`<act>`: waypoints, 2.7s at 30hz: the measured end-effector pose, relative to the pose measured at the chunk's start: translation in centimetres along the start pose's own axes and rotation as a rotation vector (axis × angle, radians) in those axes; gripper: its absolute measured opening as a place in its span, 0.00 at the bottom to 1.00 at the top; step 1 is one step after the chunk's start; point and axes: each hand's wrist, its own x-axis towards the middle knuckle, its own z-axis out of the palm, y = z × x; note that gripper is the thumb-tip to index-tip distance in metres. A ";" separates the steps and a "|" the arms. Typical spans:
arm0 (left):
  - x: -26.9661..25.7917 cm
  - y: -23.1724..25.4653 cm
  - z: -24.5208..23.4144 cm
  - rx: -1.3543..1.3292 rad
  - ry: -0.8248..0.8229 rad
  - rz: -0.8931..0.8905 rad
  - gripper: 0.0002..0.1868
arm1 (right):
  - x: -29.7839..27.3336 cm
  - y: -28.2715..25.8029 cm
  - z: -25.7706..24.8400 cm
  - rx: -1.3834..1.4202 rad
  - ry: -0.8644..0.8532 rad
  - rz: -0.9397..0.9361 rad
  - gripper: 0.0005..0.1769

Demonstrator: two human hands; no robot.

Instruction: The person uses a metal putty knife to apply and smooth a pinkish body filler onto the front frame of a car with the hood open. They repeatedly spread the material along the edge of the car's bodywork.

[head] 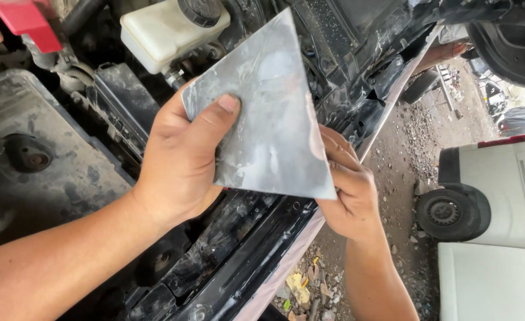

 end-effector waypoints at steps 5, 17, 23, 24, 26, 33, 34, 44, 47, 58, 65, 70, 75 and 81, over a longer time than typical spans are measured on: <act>0.5 0.5 0.1 0.057 0.031 -0.076 0.15 | -0.4 0.2 0.3 0.235 0.370 0.219 0.23; 0.4 -0.6 -0.7 0.131 0.023 -0.211 0.14 | 2.6 -3.2 0.9 0.721 0.417 0.257 0.30; -0.5 -1.6 -0.4 0.129 -0.116 -0.417 0.16 | 3.6 -3.2 0.9 1.034 0.397 0.315 0.33; -0.7 -2.1 -0.5 0.129 -0.117 -0.420 0.16 | 3.3 -3.0 1.2 1.034 0.401 0.316 0.33; -1.2 -2.9 -0.8 0.164 -0.129 -0.426 0.15 | 3.1 -2.5 1.9 0.966 0.440 0.379 0.31; -0.3 -2.1 -0.7 0.134 -0.063 -0.346 0.14 | 3.0 -3.1 1.0 0.929 0.312 0.381 0.40; -0.2 -2.0 -0.8 0.129 -0.039 -0.330 0.14 | 2.2 -2.9 0.4 0.778 0.326 0.288 0.34; -0.3 -0.6 0.5 0.134 -0.015 -0.301 0.15 | 1.6 -2.9 -0.9 -0.306 0.031 -0.120 0.26; -0.2 -0.5 0.0 0.139 -0.053 -0.295 0.15 | 1.3 -2.7 -1.0 -0.208 -0.024 -0.185 0.26; 0.4 0.1 -1.1 0.163 0.002 -0.237 0.14 | 0.5 -3.3 -0.7 0.258 -0.024 0.002 0.20; 1.1 1.4 -1.2 0.225 0.047 -0.163 0.14 | -0.1 6.8 -15.2 -0.433 0.362 0.473 0.26; 1.0 0.6 -1.2 0.193 0.089 -0.238 0.14 | 5.1 12.9 -22.8 -0.566 0.298 0.561 0.33; 1.3 0.6 -1.9 0.173 0.116 -0.301 0.14 | 7.4 17.4 -27.3 -0.797 0.199 0.607 0.31; 1.7 1.2 -1.8 0.201 0.176 -0.301 0.16 | 7.0 20.6 -30.7 -1.235 -0.052 0.442 0.30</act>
